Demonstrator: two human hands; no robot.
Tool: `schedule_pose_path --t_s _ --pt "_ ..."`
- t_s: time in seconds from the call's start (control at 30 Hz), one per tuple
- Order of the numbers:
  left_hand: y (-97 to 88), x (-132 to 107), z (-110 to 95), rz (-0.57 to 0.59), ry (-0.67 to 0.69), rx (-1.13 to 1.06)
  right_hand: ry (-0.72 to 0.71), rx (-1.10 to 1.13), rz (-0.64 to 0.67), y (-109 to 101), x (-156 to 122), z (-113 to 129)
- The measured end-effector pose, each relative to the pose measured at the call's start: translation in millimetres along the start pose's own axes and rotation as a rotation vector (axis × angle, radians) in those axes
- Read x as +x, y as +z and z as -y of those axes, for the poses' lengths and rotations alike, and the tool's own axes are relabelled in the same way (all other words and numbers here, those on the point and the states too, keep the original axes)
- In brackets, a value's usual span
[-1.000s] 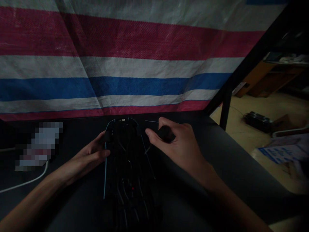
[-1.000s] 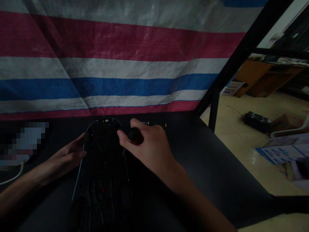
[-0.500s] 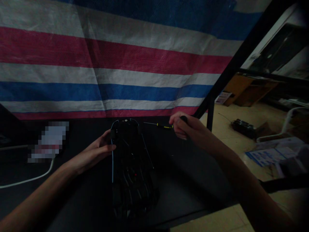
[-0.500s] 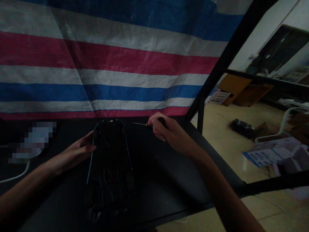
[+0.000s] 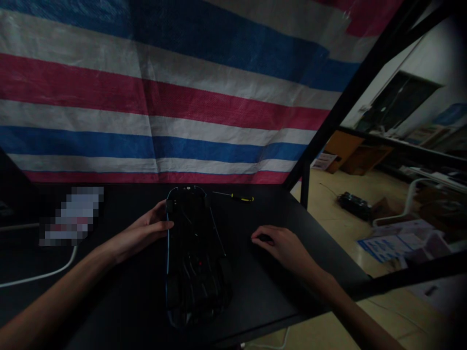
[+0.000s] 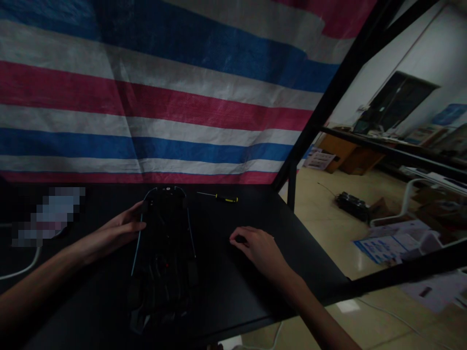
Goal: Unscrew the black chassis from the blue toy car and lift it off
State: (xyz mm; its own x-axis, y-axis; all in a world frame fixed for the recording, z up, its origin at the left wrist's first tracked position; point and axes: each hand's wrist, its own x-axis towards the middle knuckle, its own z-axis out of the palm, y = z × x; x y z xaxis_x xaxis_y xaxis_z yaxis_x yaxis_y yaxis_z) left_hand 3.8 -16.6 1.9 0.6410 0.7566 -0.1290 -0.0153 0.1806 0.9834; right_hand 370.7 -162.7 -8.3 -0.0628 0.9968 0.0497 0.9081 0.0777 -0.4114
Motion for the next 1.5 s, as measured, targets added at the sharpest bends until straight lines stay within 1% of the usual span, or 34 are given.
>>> schedule_pose_path --t_s 0.17,0.4,0.63,0.73,0.9,0.97,1.03,1.1,1.17,1.2,1.27,1.3,1.37,1.43,1.5 --pt "3.2 -1 -2 -0.004 0.021 -0.016 -0.008 -0.093 0.016 2 2 7" --pt "6.3 -3 -1 0.009 0.022 -0.069 -0.032 -0.22 0.054 7 13 16" --pt "-0.1 1 6 0.061 0.025 -0.12 -0.067 -0.336 0.07 -3 16 30" --pt "-1.2 0 6 0.063 0.013 -0.133 -0.074 -0.347 0.084 -4 18 34" --pt "1.1 -1 3 0.068 0.011 -0.134 -0.093 -0.308 0.121 6 25 33" --pt "1.2 -1 3 0.066 0.012 -0.144 -0.102 -0.274 0.124 6 29 38" --pt "0.3 -1 5 0.069 0.012 -0.151 -0.123 -0.224 0.118 -1 37 50" --pt "-0.7 0 7 0.072 0.02 -0.152 -0.173 -0.125 0.107 -14 47 70" --pt "-0.9 0 7 0.073 0.025 -0.15 -0.294 0.163 0.105 -30 58 97" --pt "-0.6 0 7 0.076 0.028 -0.151 -0.354 0.25 0.12 -37 64 112" --pt "0.2 0 5 0.084 0.043 -0.163 -0.45 0.31 0.155 -47 75 142" --pt "0.4 0 5 0.092 0.052 -0.171 -0.494 0.297 0.207 -49 80 155" --pt "0.1 -1 5 0.107 0.065 -0.188 -0.557 0.2 0.321 -50 91 174" --pt "-1.2 -1 6 0.123 0.073 -0.205 -0.604 0.051 0.391 -47 101 184" --pt "-2.8 -1 7 0.139 0.081 -0.22 -0.628 -0.077 0.445 -43 110 187"
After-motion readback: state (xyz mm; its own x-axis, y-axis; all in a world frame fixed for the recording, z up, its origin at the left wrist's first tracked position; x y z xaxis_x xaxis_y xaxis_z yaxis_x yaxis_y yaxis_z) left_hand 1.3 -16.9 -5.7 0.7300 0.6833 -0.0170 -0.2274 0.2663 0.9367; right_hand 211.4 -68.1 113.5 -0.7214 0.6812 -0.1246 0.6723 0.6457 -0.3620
